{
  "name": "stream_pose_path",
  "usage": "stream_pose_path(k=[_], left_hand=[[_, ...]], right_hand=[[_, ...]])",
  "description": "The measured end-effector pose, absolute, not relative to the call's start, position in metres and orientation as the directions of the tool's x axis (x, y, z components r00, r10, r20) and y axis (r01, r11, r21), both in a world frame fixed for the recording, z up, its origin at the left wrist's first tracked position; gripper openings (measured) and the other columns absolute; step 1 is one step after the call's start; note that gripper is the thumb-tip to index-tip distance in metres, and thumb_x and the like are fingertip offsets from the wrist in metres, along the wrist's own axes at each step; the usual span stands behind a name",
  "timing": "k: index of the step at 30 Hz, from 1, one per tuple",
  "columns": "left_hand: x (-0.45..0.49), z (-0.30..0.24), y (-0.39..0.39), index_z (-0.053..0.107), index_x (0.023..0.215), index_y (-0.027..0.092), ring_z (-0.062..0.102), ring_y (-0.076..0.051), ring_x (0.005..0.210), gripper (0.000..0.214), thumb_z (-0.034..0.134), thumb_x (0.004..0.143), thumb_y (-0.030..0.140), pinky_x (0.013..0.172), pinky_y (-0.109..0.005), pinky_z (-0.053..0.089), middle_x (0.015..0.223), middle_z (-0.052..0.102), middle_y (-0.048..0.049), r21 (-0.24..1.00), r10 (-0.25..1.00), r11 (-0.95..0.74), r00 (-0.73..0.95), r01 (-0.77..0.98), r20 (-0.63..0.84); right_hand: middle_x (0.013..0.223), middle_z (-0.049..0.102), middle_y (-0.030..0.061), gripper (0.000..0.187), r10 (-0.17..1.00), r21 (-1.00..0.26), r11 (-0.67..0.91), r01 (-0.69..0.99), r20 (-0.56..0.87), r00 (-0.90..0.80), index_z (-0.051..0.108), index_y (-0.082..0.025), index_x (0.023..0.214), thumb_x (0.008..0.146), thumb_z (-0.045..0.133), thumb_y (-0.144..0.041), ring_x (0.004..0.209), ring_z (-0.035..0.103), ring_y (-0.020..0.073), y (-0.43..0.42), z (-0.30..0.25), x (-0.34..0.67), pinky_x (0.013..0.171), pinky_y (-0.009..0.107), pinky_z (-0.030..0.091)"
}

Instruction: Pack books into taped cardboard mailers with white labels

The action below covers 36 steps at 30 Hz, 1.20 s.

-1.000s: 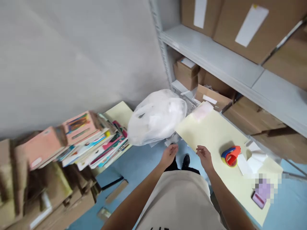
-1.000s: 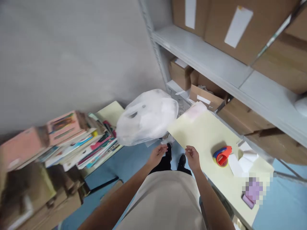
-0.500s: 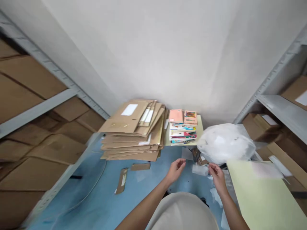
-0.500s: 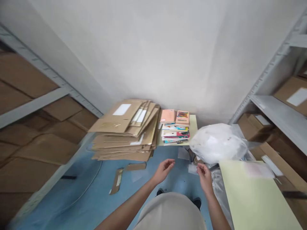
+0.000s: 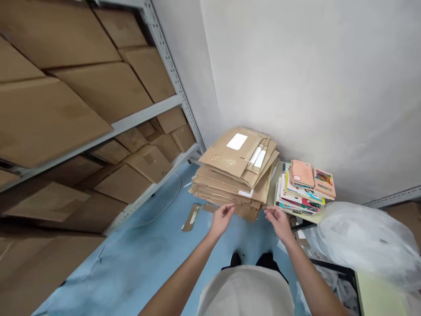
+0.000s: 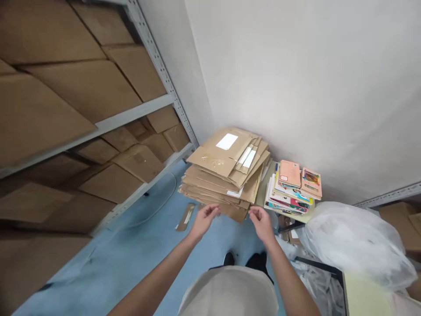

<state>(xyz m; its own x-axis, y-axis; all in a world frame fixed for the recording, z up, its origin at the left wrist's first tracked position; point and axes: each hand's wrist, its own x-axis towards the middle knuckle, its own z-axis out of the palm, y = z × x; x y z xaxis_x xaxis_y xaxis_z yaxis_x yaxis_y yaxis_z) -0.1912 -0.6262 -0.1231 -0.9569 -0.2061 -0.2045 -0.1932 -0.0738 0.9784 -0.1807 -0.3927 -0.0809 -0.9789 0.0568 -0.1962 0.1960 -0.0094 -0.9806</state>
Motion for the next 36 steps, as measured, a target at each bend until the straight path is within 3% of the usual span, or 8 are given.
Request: stream_pose_path(k=[4,7,10,13,19,25,30,36], left_hand=[[-0.230,-0.119,-0.647,0.068,0.086,0.016,0.064,-0.017,0.073,0.045,0.080,0.057,0.048,0.073,-0.030,0.051,0.082,0.070,-0.0049,0.959,-0.339,-0.168,-0.900,-0.229,-0.275],[-0.264,-0.107,-0.654,0.063,0.104,0.017,0.066,-0.015,0.076,0.051,0.082,0.061,0.039,0.068,-0.027,0.050,0.096,0.068,-0.0056,0.930,-0.422,-0.257,-0.835,-0.264,-0.354],[-0.297,-0.091,-0.660,0.054,0.120,0.019,0.067,-0.015,0.079,0.059,0.079,0.068,0.034,0.062,-0.024,0.049,0.106,0.066,-0.0086,0.887,-0.477,-0.343,-0.757,-0.308,-0.447],[-0.323,-0.083,-0.664,0.054,0.118,0.019,0.067,-0.015,0.080,0.055,0.078,0.071,0.035,0.062,-0.024,0.049,0.107,0.065,-0.0102,0.848,-0.505,-0.390,-0.686,-0.360,-0.524],[-0.352,-0.091,-0.665,0.059,0.090,0.019,0.061,-0.012,0.067,0.048,0.082,0.059,0.047,0.060,-0.024,0.047,0.078,0.065,-0.0014,0.807,-0.539,-0.405,-0.601,-0.430,-0.590],[-0.360,-0.089,-0.661,0.051,0.064,0.019,0.056,-0.011,0.057,0.048,0.083,0.050,0.051,0.063,-0.026,0.048,0.055,0.055,0.0042,0.807,-0.507,-0.444,-0.633,-0.389,-0.584],[-0.337,-0.081,-0.670,0.050,0.062,0.020,0.051,-0.009,0.052,0.039,0.081,0.051,0.040,0.060,-0.023,0.047,0.052,0.049,0.0073,0.808,-0.483,-0.497,-0.673,-0.316,-0.560],[-0.308,-0.079,-0.716,0.054,0.079,0.022,0.059,-0.012,0.057,0.030,0.073,0.063,0.039,0.057,-0.025,0.048,0.070,0.063,0.0044,0.800,-0.540,-0.579,-0.662,-0.155,-0.519]], right_hand=[[0.097,0.074,0.0075,0.040,-0.001,-0.985,-0.016,0.170,-0.170,-0.985,0.068,-0.023,0.092,0.064,0.076,-0.049,0.091,0.068,0.0231,-0.415,-0.072,-0.239,0.092,0.044,0.051],[0.110,0.072,0.0087,0.043,-0.061,-0.988,-0.063,0.143,-0.139,-0.988,0.067,-0.024,0.101,0.065,0.076,-0.045,0.102,0.067,0.0240,-0.431,-0.069,-0.287,0.100,0.046,0.047],[0.122,0.067,0.0101,0.051,-0.091,-0.983,-0.124,0.133,-0.122,-0.988,0.064,-0.024,0.108,0.062,0.077,-0.043,0.113,0.062,0.0258,-0.450,-0.070,-0.338,0.105,0.046,0.043],[0.130,0.061,0.0098,0.055,-0.120,-0.982,-0.121,0.148,-0.133,-0.984,0.063,-0.025,0.113,0.063,0.075,-0.045,0.121,0.056,0.0269,-0.467,-0.078,-0.383,0.104,0.046,0.043],[0.122,0.062,0.0101,0.055,-0.160,-0.979,0.011,0.205,-0.204,-0.966,0.062,-0.023,0.118,0.068,0.069,-0.044,0.095,0.063,0.0208,-0.476,-0.101,-0.433,0.085,0.040,0.053],[0.115,0.064,0.0112,0.048,-0.182,-0.982,0.080,0.168,-0.180,-0.967,0.064,-0.019,0.111,0.069,0.068,-0.042,0.079,0.063,0.0171,-0.476,-0.103,-0.441,0.075,0.035,0.054],[0.083,0.071,0.0052,0.032,-0.185,-0.992,0.054,0.110,-0.118,-0.976,0.070,-0.020,0.092,0.069,0.068,-0.043,0.073,0.063,0.0181,-0.484,-0.091,-0.424,0.072,0.034,0.054],[0.077,0.073,0.0051,0.024,-0.205,-0.988,0.126,0.093,-0.118,-0.972,0.071,-0.020,0.079,0.070,0.067,-0.042,0.069,0.065,0.0185,-0.494,-0.086,-0.361,0.068,0.034,0.054]])
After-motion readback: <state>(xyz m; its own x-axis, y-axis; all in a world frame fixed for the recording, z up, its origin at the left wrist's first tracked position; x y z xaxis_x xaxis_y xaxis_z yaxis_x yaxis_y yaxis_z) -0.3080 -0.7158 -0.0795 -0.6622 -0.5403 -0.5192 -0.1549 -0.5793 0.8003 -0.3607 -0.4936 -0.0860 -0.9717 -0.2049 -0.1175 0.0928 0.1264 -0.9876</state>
